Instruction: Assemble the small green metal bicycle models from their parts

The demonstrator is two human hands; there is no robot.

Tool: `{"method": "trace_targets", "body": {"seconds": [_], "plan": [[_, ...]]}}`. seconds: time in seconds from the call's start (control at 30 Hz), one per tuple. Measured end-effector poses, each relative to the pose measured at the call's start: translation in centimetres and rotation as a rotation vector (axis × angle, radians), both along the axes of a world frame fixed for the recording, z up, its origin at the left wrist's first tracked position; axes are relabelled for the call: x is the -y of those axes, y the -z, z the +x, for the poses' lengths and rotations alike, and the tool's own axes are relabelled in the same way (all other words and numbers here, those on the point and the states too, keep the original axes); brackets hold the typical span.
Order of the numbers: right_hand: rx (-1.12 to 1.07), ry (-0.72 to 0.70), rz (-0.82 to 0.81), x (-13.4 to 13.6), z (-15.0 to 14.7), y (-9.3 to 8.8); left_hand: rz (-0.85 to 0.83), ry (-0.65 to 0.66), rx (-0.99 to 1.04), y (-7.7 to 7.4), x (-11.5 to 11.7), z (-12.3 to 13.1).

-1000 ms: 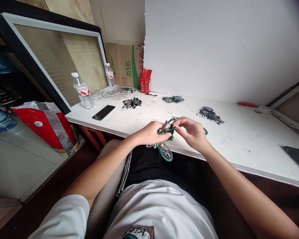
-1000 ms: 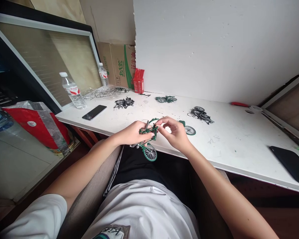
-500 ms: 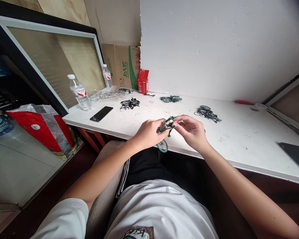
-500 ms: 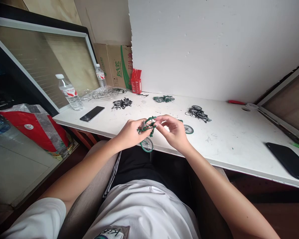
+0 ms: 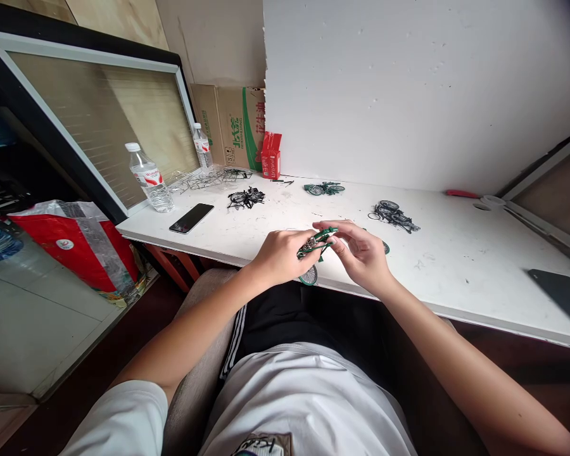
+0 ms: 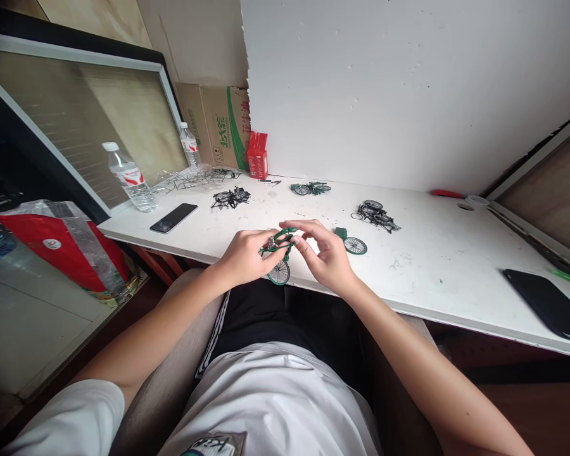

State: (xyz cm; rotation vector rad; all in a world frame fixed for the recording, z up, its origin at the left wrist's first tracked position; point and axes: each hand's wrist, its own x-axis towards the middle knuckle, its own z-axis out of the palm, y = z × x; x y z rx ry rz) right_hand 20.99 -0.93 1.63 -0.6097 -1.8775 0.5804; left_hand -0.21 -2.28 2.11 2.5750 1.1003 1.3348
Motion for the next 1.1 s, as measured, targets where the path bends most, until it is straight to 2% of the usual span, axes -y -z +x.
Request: {"method": "trace_targets", "body": {"seconds": [0.27, 0.5, 0.73, 0.97, 1.1], "plan": [[-0.031, 0.015, -0.108, -0.2, 0.0, 0.7, -0.118, 0.009, 0.019, 0.1, -0.2, 0.0], [-0.108, 0.008, -0.148, -0.9, -0.1, 1.5, -0.145, 0.046, 0.075, 0.5, -0.6, 0.0], [-0.094, 0.052, -0.03, -0.4, -0.5, 1.8, -0.122, 0.026, 0.07, 0.6, -0.7, 0.0], [0.049, 0.085, 0.105, -0.3, 0.2, 1.0, -0.136, 0.024, 0.1, 0.6, -0.7, 0.0], [0.071, 0.108, 0.118, -0.6, 0.4, 1.0, -0.161, 0.024, 0.085, 0.7, -0.8, 0.0]]}}
